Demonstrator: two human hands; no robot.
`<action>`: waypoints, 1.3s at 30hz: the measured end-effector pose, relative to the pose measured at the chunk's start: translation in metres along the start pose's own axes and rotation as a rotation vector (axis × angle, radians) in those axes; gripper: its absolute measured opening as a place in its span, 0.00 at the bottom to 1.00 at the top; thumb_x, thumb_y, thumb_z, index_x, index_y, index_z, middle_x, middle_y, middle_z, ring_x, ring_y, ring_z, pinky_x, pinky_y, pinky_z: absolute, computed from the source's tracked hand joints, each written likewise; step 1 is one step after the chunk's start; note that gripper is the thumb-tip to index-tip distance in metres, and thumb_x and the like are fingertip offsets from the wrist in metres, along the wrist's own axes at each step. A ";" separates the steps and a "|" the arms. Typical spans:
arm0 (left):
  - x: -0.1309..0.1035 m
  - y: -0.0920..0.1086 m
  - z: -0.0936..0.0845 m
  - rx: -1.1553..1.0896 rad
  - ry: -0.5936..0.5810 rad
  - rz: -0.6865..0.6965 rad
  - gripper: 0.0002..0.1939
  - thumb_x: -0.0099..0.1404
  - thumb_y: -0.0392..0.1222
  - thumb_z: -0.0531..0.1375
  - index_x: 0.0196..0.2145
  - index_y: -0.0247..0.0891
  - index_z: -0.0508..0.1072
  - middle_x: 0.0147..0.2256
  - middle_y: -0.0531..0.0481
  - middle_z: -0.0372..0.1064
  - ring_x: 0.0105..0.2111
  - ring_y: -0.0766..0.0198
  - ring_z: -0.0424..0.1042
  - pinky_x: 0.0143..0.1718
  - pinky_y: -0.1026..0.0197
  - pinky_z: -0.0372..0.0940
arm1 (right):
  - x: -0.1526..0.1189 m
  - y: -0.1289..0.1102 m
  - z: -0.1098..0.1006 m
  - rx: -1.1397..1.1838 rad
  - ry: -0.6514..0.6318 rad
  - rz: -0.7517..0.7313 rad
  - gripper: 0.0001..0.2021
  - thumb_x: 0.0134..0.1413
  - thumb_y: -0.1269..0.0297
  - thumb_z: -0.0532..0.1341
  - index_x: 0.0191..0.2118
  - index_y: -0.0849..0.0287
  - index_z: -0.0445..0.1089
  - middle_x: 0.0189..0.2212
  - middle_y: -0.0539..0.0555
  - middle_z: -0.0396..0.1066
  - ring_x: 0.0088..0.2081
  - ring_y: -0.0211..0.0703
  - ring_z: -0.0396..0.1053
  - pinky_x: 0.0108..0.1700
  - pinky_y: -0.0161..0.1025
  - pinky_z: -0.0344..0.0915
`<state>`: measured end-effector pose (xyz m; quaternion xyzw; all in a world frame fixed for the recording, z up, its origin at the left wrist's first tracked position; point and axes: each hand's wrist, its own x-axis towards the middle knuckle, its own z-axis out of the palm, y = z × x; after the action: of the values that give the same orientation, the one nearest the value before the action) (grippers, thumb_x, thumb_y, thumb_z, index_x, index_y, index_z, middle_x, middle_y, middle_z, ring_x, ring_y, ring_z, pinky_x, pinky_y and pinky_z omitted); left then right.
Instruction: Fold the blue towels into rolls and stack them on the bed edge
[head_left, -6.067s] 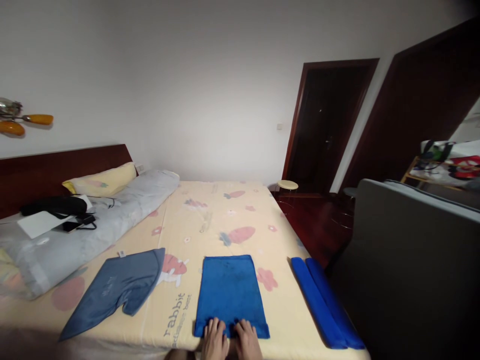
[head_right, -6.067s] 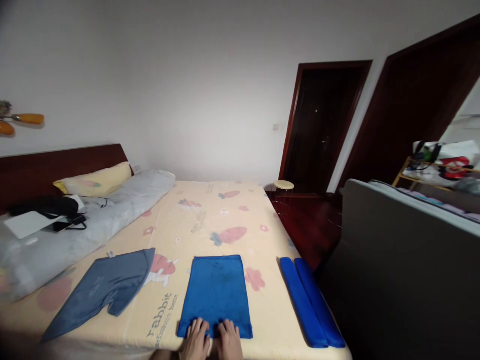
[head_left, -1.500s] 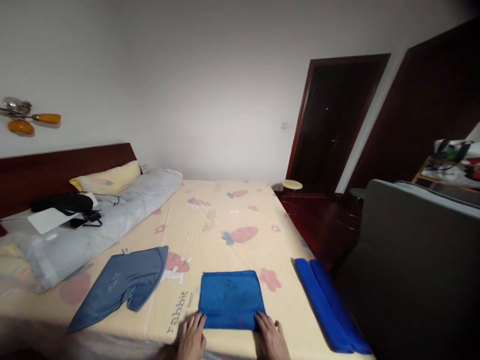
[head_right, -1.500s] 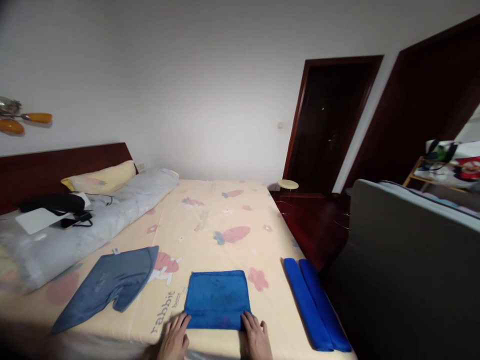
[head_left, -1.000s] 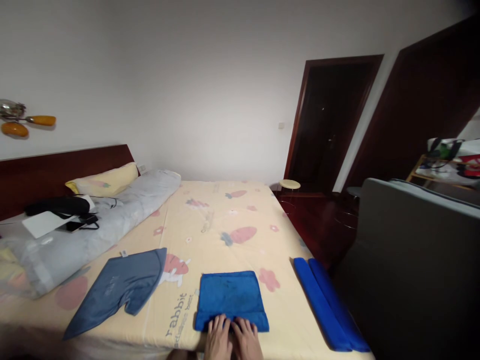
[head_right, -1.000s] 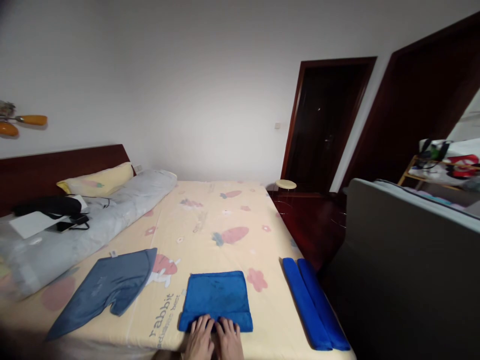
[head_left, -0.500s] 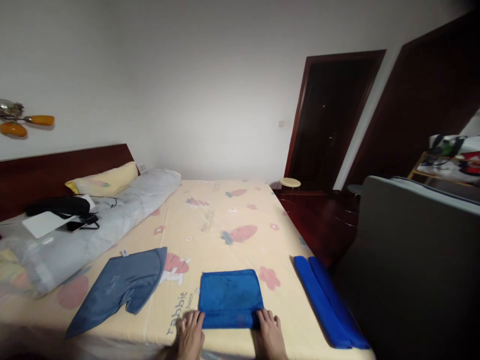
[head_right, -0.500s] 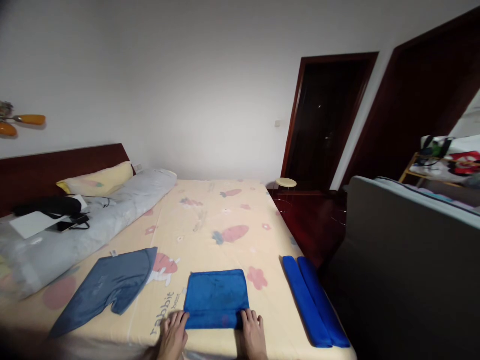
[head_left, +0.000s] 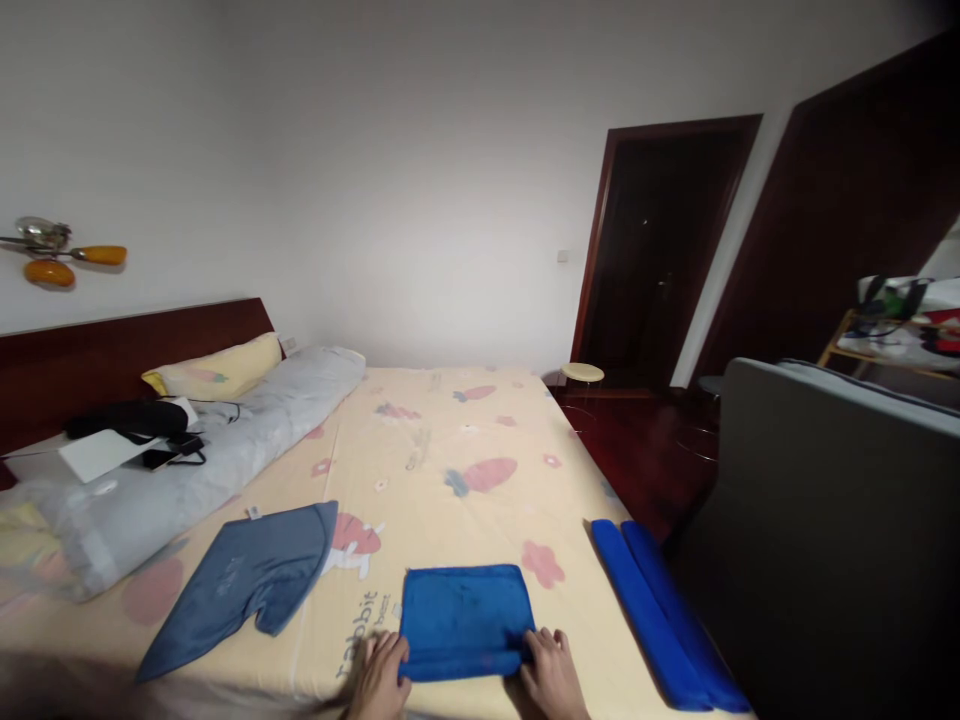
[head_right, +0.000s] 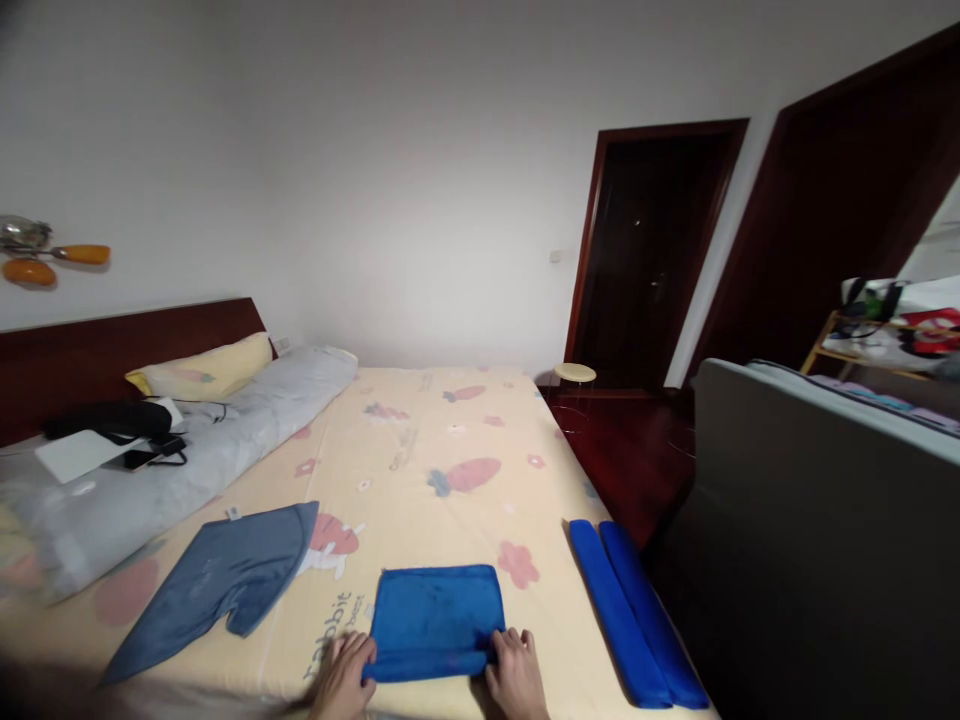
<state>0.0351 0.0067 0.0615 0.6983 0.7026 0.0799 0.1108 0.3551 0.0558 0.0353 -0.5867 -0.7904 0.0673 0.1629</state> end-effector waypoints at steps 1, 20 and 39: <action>-0.001 0.000 -0.003 -0.008 0.007 -0.012 0.15 0.53 0.30 0.52 0.35 0.45 0.72 0.40 0.55 0.72 0.46 0.62 0.66 0.52 0.59 0.52 | 0.000 0.002 0.001 -0.004 -0.024 0.006 0.16 0.47 0.72 0.53 0.42 0.58 0.72 0.39 0.56 0.75 0.44 0.50 0.68 0.53 0.47 0.52; 0.008 0.043 0.049 -0.095 0.148 0.153 0.23 0.60 0.31 0.48 0.48 0.47 0.72 0.50 0.50 0.72 0.51 0.60 0.67 0.54 0.57 0.58 | -0.004 -0.037 0.023 0.062 -0.059 -0.155 0.29 0.46 0.77 0.52 0.55 0.50 0.65 0.55 0.53 0.68 0.54 0.48 0.64 0.56 0.45 0.53; -0.003 -0.008 0.056 0.061 0.026 -0.005 0.29 0.58 0.35 0.51 0.57 0.49 0.66 0.61 0.52 0.61 0.62 0.56 0.56 0.63 0.52 0.48 | -0.024 0.010 0.026 0.013 -0.133 -0.018 0.34 0.40 0.77 0.52 0.58 0.52 0.64 0.58 0.54 0.65 0.58 0.52 0.60 0.57 0.48 0.51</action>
<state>0.0422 0.0013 0.0058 0.6987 0.7076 0.0673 0.0808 0.3619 0.0387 0.0041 -0.5728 -0.8042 0.1101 0.1144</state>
